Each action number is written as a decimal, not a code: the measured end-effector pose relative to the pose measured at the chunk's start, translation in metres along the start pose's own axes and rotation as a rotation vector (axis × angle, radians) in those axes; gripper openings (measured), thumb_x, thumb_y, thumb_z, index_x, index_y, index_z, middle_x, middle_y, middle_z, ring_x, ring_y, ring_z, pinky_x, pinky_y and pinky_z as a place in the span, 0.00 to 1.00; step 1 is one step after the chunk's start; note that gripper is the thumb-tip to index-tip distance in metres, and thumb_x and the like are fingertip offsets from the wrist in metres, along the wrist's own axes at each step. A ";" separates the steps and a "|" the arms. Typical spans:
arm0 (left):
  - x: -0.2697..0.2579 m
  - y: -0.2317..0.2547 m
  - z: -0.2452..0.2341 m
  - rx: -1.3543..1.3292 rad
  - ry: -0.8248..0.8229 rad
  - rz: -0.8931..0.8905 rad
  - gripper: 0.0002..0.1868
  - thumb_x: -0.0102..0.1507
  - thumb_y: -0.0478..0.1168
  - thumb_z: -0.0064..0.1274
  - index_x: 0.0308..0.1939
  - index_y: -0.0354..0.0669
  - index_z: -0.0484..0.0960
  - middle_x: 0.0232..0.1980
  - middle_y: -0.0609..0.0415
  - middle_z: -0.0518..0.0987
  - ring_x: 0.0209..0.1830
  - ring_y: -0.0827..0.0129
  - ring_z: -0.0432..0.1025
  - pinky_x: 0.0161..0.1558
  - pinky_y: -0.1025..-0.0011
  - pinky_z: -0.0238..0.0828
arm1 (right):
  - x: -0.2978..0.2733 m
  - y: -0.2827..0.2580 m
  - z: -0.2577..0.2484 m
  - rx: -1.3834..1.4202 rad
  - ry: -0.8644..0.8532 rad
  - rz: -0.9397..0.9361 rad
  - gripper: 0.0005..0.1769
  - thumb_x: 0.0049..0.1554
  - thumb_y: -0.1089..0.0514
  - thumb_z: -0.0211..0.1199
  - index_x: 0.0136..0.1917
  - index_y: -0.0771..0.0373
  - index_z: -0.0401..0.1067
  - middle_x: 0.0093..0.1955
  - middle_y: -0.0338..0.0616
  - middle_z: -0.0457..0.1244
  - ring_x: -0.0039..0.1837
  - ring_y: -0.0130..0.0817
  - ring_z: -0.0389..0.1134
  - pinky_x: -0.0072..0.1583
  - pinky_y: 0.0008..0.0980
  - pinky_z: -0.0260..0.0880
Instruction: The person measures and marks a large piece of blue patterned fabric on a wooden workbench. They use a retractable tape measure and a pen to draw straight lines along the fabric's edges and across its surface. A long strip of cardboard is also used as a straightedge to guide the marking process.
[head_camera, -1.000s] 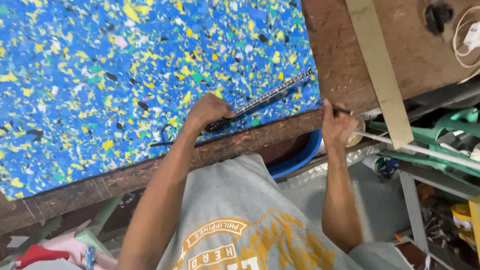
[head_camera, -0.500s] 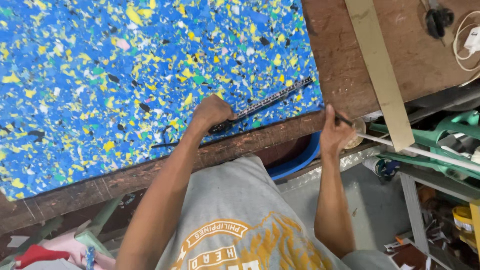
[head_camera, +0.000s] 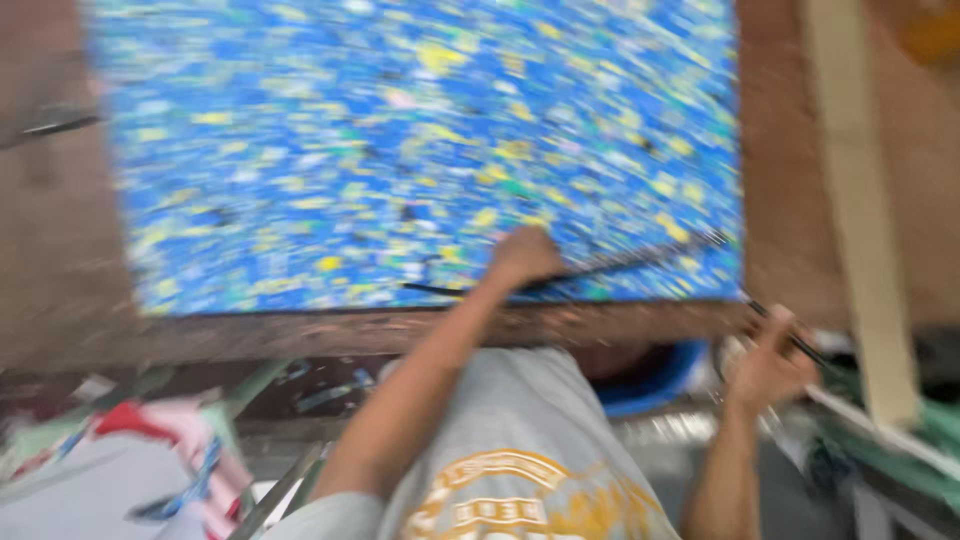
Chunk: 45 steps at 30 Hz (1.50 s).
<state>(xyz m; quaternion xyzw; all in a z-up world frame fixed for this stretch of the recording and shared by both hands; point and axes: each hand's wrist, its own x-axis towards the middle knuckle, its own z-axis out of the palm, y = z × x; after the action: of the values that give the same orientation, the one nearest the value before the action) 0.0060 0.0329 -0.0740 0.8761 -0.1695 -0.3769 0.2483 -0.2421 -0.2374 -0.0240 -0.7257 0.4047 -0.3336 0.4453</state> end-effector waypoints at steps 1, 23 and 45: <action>0.003 0.004 0.002 0.043 -0.008 0.018 0.25 0.52 0.58 0.57 0.34 0.38 0.89 0.42 0.36 0.85 0.44 0.43 0.81 0.48 0.51 0.78 | 0.002 -0.001 0.005 0.082 0.007 0.084 0.14 0.73 0.57 0.63 0.48 0.69 0.72 0.45 0.45 0.70 0.45 0.29 0.71 0.48 0.29 0.72; -0.166 -0.396 -0.265 -0.280 0.552 -0.292 0.17 0.54 0.50 0.64 0.38 0.41 0.88 0.32 0.48 0.85 0.31 0.62 0.79 0.36 0.60 0.74 | -0.132 -0.048 0.289 -0.322 -0.836 -0.003 0.18 0.61 0.48 0.68 0.57 0.62 0.80 0.43 0.41 0.71 0.46 0.28 0.68 0.52 0.32 0.68; -0.093 -0.574 -0.472 -0.375 0.440 0.249 0.11 0.57 0.43 0.62 0.38 0.40 0.85 0.36 0.50 0.83 0.39 0.61 0.78 0.43 0.62 0.73 | -0.262 -0.150 0.392 -0.446 -0.608 0.202 0.16 0.63 0.52 0.68 0.56 0.66 0.79 0.45 0.43 0.71 0.45 0.28 0.67 0.47 0.31 0.66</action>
<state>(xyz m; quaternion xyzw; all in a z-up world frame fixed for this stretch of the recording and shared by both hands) 0.3590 0.6932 -0.0636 0.8480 -0.1451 -0.1698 0.4807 0.0150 0.1837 -0.0680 -0.8270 0.3861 0.0386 0.4068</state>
